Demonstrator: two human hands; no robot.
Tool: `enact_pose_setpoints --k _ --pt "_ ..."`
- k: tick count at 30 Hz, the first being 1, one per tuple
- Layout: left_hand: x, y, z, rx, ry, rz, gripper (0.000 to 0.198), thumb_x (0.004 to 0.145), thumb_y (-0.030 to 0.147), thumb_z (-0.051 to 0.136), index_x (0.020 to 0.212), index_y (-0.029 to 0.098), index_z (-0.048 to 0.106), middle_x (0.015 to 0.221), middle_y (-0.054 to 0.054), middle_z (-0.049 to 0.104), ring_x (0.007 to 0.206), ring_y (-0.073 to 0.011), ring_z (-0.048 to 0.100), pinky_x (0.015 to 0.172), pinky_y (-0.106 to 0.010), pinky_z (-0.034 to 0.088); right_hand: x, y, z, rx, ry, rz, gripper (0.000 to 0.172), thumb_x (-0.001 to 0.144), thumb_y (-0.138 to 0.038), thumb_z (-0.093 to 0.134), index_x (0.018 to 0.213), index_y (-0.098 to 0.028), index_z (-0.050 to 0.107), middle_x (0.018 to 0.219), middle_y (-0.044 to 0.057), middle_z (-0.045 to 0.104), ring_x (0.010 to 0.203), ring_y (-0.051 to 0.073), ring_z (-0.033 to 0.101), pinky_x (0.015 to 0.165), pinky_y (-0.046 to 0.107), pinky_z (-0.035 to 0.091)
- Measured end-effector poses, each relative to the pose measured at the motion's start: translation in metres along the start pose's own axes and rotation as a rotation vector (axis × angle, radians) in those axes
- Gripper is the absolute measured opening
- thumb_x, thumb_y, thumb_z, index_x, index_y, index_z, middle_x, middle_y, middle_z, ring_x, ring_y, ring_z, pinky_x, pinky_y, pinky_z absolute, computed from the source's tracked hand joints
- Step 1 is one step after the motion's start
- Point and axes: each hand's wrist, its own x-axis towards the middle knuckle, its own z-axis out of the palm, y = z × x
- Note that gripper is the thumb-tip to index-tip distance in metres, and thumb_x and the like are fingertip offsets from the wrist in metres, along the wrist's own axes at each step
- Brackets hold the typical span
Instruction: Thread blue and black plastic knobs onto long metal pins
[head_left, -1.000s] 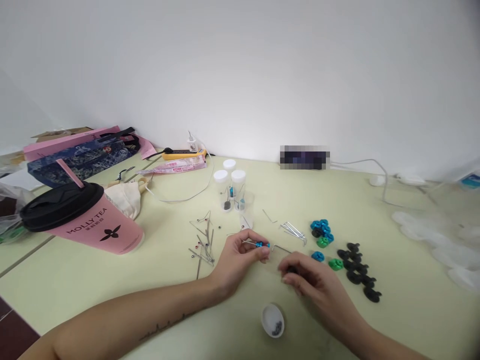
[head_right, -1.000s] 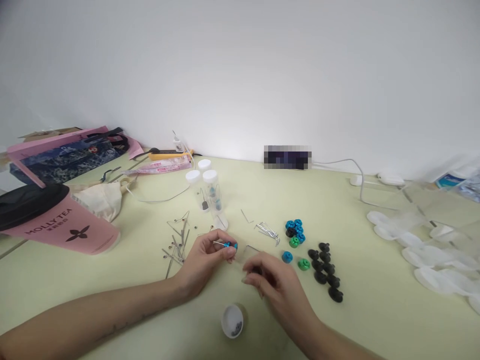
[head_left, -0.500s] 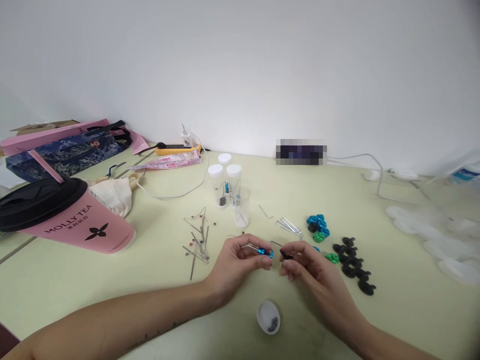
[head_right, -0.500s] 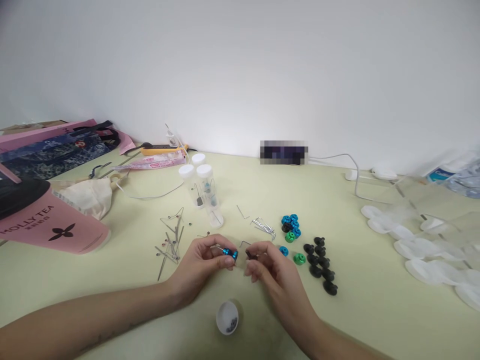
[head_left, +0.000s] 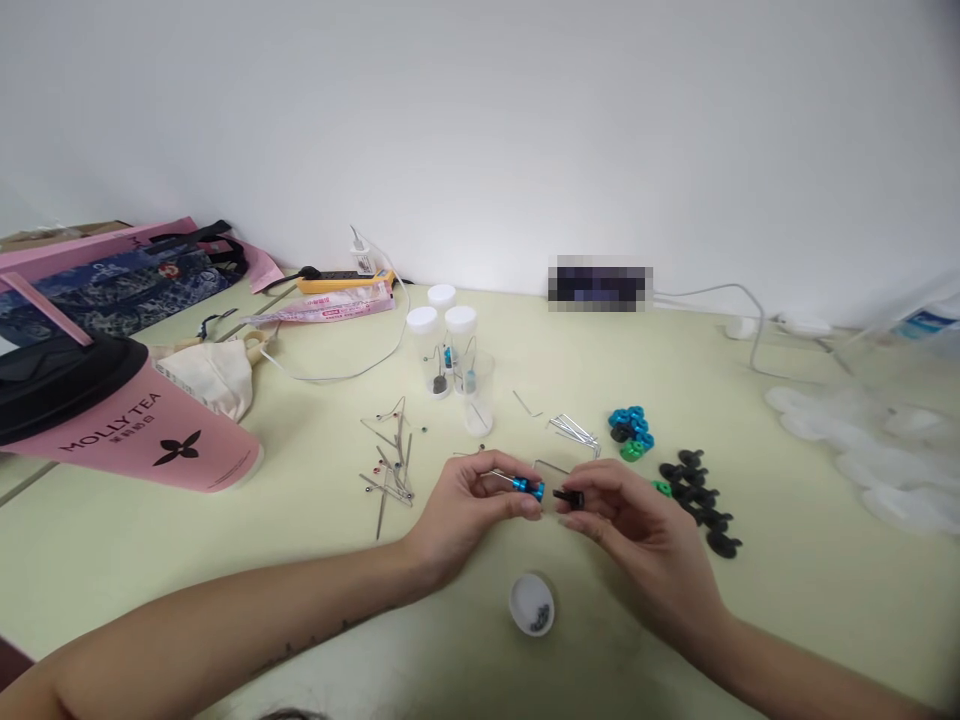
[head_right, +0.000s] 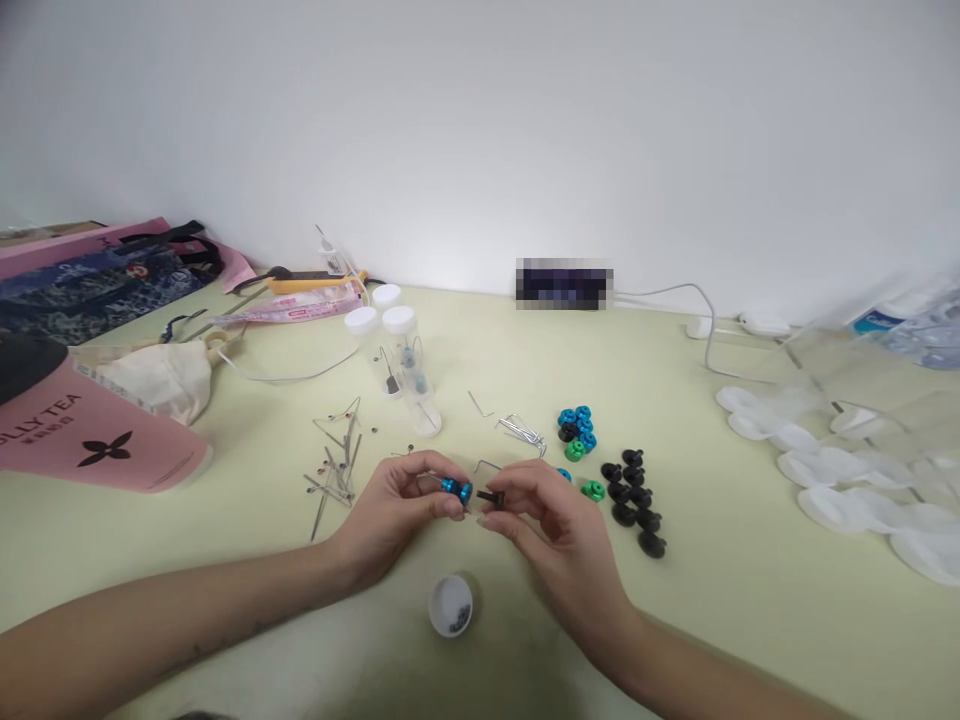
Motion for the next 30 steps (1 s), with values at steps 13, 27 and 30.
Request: enact_pose_setpoints --k 13,27,30 --pt "-0.0010 0.0009 0.0021 0.016 -0.030 -0.012 0.019 0.067 0.016 0.077 0.085 0.015 0.070 0.072 -0.004 0.071 0.069 -0.0140 0.064 0.071 -0.025 0.046 -0.0029 0.0031 -0.0006 -0.111 -0.032 -0.157 0.008 0.082 -0.024 0.068 0.089 -0.023 0.065 0.087 0.005 0.063 0.079 0.018 0.061 0.067 0.031 0.053" --pt "-0.0068 -0.0030 0.0052 -0.023 -0.036 -0.029 0.018 0.068 0.018 0.077 0.084 0.014 0.070 0.071 -0.004 0.072 0.068 -0.0134 0.065 0.071 -0.024 0.049 -0.0065 0.0008 -0.0006 -0.233 -0.053 -0.325 0.014 0.084 -0.012 0.063 0.092 -0.024 0.063 0.084 0.005 0.062 0.078 0.019 0.061 0.063 0.031 0.051" --pt "-0.0084 -0.0033 0.0055 -0.015 -0.020 -0.044 0.018 0.068 0.018 0.077 0.084 0.014 0.070 0.073 -0.004 0.072 0.070 -0.0136 0.065 0.071 -0.024 0.049 -0.0072 -0.0017 0.0001 -0.266 -0.052 -0.375 0.017 0.084 -0.010 0.063 0.092 -0.025 0.062 0.083 0.004 0.062 0.076 0.018 0.061 0.061 0.030 0.051"
